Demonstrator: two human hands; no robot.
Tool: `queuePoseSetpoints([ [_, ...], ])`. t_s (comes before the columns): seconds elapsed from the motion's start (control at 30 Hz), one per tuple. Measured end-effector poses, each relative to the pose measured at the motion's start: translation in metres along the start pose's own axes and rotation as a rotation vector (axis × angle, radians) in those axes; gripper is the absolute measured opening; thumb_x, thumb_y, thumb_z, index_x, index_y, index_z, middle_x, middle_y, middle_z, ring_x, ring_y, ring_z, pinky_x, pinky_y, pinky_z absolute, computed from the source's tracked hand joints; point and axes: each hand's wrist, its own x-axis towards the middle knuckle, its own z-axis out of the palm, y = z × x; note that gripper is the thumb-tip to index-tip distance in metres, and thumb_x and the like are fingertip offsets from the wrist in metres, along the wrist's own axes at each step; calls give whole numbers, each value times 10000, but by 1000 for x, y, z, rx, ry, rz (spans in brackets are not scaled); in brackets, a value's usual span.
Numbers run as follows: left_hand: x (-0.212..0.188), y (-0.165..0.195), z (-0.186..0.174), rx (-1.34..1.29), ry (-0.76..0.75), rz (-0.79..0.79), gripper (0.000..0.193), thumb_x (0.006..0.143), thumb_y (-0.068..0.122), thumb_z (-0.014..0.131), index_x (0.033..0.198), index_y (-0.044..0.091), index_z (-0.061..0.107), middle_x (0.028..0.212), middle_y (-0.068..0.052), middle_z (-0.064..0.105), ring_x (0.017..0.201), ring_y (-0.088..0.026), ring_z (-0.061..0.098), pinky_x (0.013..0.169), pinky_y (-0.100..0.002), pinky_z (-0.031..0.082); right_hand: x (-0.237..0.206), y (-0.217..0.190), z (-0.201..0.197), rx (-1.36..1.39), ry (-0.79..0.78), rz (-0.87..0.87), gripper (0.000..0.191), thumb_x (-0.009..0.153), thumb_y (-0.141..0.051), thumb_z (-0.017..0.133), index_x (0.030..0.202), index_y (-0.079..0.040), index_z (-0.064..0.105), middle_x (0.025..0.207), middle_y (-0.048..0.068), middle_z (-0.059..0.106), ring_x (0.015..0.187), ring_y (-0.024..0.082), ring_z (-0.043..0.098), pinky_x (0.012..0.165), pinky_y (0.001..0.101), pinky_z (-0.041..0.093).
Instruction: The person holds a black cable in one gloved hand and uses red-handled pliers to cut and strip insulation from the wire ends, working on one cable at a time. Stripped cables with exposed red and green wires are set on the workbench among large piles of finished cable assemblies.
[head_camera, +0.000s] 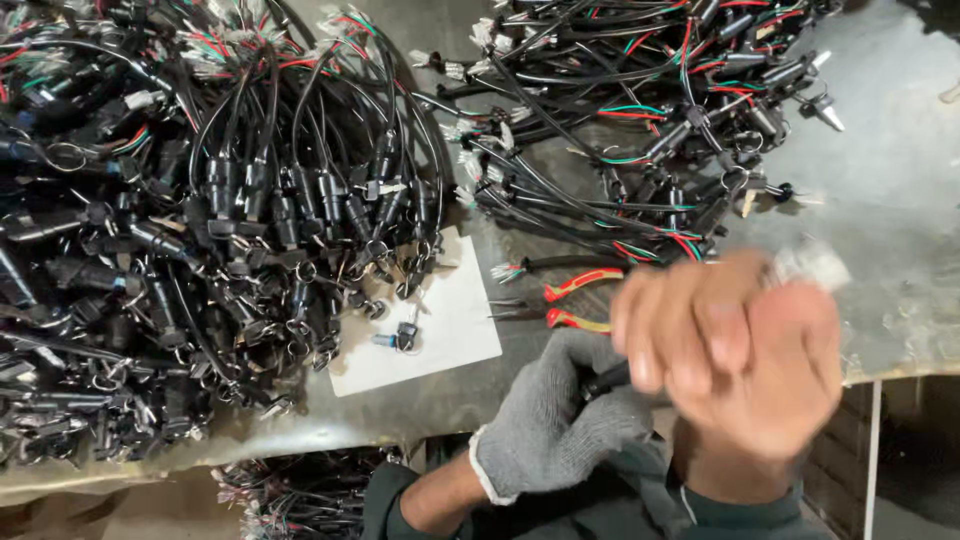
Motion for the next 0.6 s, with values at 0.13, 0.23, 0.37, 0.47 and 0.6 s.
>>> queuePoseSetpoints([
  [0.13, 1, -16, -18, 263, -18, 473, 278, 1071, 315, 645, 1200, 90, 545, 1029, -103, 682, 960, -257, 694, 904, -361, 543, -6, -18, -27, 152, -4, 29, 448, 1102, -441, 382, 850, -109, 546, 694, 55, 621, 618, 254, 619, 709, 442, 480],
  [0.23, 0, -29, -26, -266, -287, 31, 354, 1047, 382, 626, 1188, 59, 591, 1023, -80, 697, 878, -213, 661, 823, -330, 543, 10, -14, -52, 329, 91, -51, 498, 1176, -466, 333, 912, -93, 532, 758, 28, 591, 636, 219, 581, 704, 391, 450],
  [0.37, -3, -39, -35, -862, -295, -310, 418, 1127, 376, 609, 1146, -35, 684, 960, -93, 706, 775, -167, 640, 698, -278, 487, 27, 24, -72, 123, 272, -53, 545, 1139, -602, 347, 1125, -87, 524, 966, -11, 595, 839, 158, 574, 806, 339, 453],
  [0.47, 4, -36, -58, -1058, -234, -264, 310, 1054, 278, 618, 1185, 2, 669, 1090, -52, 668, 1038, -154, 637, 944, -308, 528, -6, 74, -71, -602, 92, 371, 559, 1011, -533, 483, 1347, -89, 536, 1008, -14, 641, 919, 148, 612, 846, 346, 506],
  [0.6, 14, -32, -67, -211, 79, -120, 209, 1019, 123, 633, 1198, 24, 676, 1123, -71, 686, 1029, -138, 620, 925, -296, 530, -54, 107, -80, -526, -40, 726, 520, 1024, -168, 578, 1524, -39, 517, 884, 5, 606, 770, 154, 571, 736, 324, 495],
])
